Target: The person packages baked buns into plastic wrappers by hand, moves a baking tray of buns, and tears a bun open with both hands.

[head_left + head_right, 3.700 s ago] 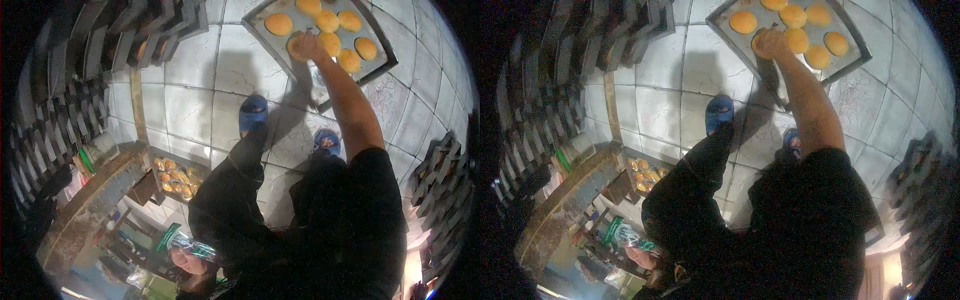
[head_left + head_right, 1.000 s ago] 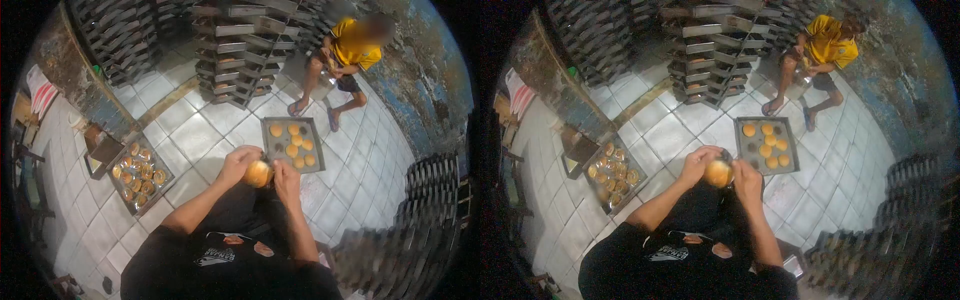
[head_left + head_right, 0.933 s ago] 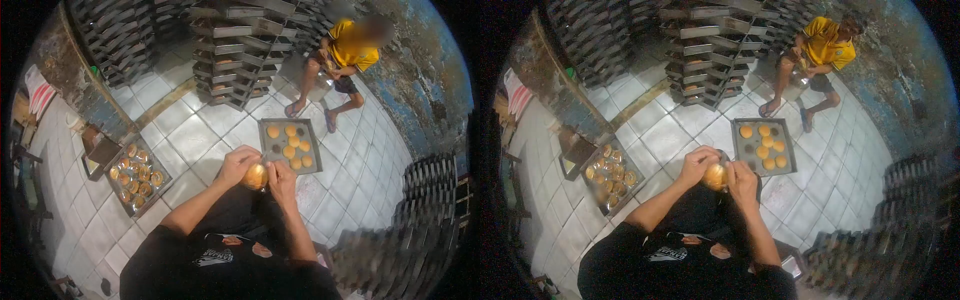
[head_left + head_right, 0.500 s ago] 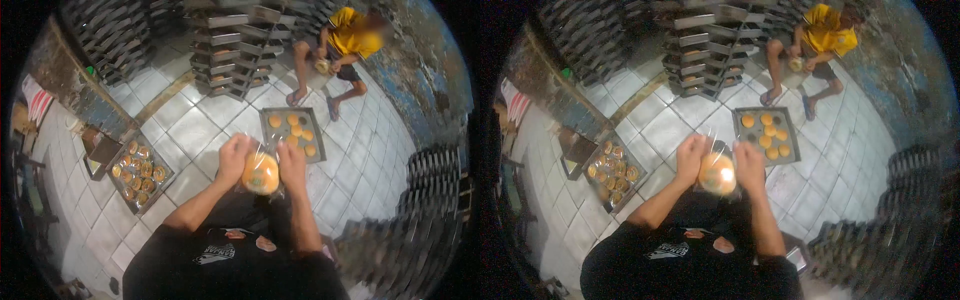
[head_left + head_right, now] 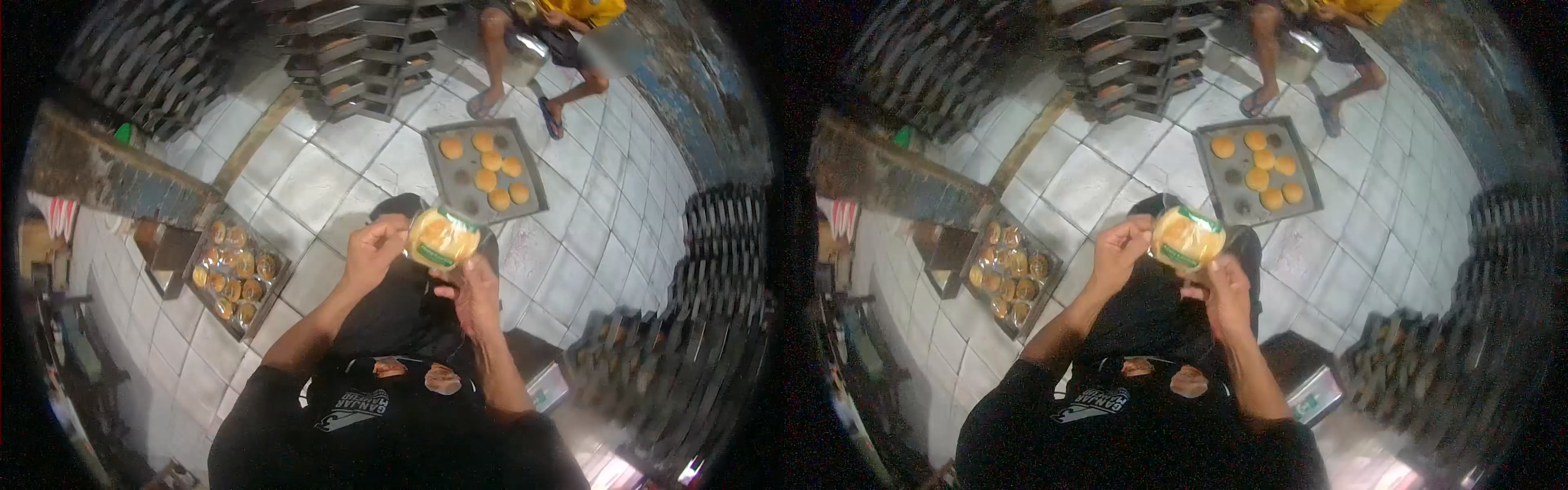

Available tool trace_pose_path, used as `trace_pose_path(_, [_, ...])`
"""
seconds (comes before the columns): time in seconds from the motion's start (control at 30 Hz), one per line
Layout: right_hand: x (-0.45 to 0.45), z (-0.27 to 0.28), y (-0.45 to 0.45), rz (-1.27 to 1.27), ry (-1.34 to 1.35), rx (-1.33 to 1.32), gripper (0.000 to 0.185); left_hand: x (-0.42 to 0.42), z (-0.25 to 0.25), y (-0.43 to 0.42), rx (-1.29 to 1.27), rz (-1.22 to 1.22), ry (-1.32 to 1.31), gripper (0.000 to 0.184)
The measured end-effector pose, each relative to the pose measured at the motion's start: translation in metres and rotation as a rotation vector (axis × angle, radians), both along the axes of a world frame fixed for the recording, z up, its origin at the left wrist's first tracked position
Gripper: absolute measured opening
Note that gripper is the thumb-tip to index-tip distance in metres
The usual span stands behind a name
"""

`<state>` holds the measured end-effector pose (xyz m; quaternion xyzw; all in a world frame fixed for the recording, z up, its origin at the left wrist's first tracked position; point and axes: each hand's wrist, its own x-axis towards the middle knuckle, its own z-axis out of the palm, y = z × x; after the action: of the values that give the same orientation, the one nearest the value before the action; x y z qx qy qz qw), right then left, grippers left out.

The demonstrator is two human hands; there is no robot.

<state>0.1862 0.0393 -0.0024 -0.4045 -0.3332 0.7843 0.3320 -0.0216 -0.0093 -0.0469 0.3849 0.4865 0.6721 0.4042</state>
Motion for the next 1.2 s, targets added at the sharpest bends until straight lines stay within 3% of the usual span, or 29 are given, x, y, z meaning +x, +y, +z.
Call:
trace_pose_path(0.1, [0.013, -0.01, 0.029, -0.098, 0.057, 0.069, 0.028, 0.015, 0.004, 0.036, 0.03, 0.027, 0.069, 0.009])
trace_pose_path(0.13, [0.016, -0.02, 0.042, -0.193, -0.117, 0.279, 0.031, 0.018, 0.008, 0.05, -0.028, 0.105, 0.271, 0.01])
trace_pose_path(0.17, [0.022, -0.03, 0.054, -0.278, -0.296, 0.485, 0.035, 0.021, 0.009, 0.058, -0.039, 0.086, 0.269, 0.01])
trace_pose_path(0.2, [0.031, -0.047, 0.067, -0.291, -0.304, 0.47, 0.035, 0.023, 0.009, 0.065, -0.076, 0.133, 0.319, 0.017])
trace_pose_path(0.23, [0.044, -0.065, 0.082, -0.253, -0.618, 0.71, 0.041, 0.026, 0.012, 0.071, -0.11, 0.178, 0.371, 0.025])
trace_pose_path(0.27, [0.053, -0.073, 0.09, -0.202, -0.936, 0.941, 0.048, 0.024, 0.022, 0.067, -0.167, 0.073, 0.527, 0.038])
trace_pose_path(0.3, [0.064, -0.081, 0.092, -0.212, -0.938, 0.924, 0.048, 0.019, 0.021, 0.065, -0.172, 0.057, 0.534, 0.038])
trace_pose_path(0.37, [0.076, -0.088, 0.079, -0.179, -0.87, 0.559, 0.06, 0.013, 0.018, 0.056, -0.077, -0.161, 1.04, 0.043])
trace_pose_path(0.43, [0.075, -0.095, 0.059, -0.16, -0.828, 0.412, 0.054, 0.015, 0.012, 0.054, -0.047, -0.174, 1.162, 0.044])
trace_pose_path(0.5, [0.076, -0.103, 0.049, -0.009, -0.948, 0.705, 0.047, 0.012, -0.004, 0.063, -0.069, -0.151, 1.245, 0.035])
trace_pose_path(0.57, [0.074, -0.094, 0.062, -0.068, -0.911, 0.666, 0.041, 0.012, -0.021, 0.087, -0.188, -0.182, 1.212, 0.031])
trace_pose_path(0.63, [0.082, -0.096, 0.075, 0.076, -0.833, 0.849, 0.042, 0.007, -0.037, 0.107, -0.249, -0.326, 1.319, 0.03])
trace_pose_path(0.73, [0.089, -0.087, 0.11, 0.281, -0.729, 0.881, 0.039, -0.002, -0.05, 0.132, -0.312, -0.455, 1.213, 0.027])
trace_pose_path(0.83, [0.089, -0.084, 0.129, 0.423, -0.785, 0.882, 0.035, -0.006, -0.041, 0.158, -0.318, -0.536, 1.194, 0.019])
trace_pose_path(0.9, [0.085, -0.076, 0.135, 0.37, -0.813, 0.875, 0.034, -0.004, -0.033, 0.176, -0.415, -0.599, 1.101, 0.015])
trace_pose_path(0.97, [0.088, -0.079, 0.13, 0.401, -0.722, 0.725, 0.038, -0.012, -0.046, 0.17, -0.409, -0.652, 0.963, 0.019])
trace_pose_path(1.03, [0.085, -0.056, 0.132, 0.351, -0.8, 0.852, 0.027, -0.009, -0.022, 0.168, -0.483, -0.648, 0.991, 0.021])
trace_pose_path(1.1, [0.085, -0.039, 0.112, 0.412, -0.839, 0.535, 0.031, -0.001, -0.005, 0.151, -0.441, -0.516, 1.027, 0.023])
trace_pose_path(1.13, [0.089, -0.041, 0.099, 0.384, -0.876, 0.611, 0.032, -0.004, 0.011, 0.151, -0.662, -0.735, 1.036, 0.028])
trace_pose_path(1.17, [0.09, -0.037, 0.087, 0.356, -0.918, 0.687, 0.034, 0.002, 0.011, 0.133, -0.78, -0.694, 1.011, 0.031])
trace_pose_path(1.2, [0.089, -0.02, 0.08, 0.344, -0.962, 0.662, 0.034, -0.012, -0.029, 0.106, -0.506, -0.754, 1.22, 0.029])
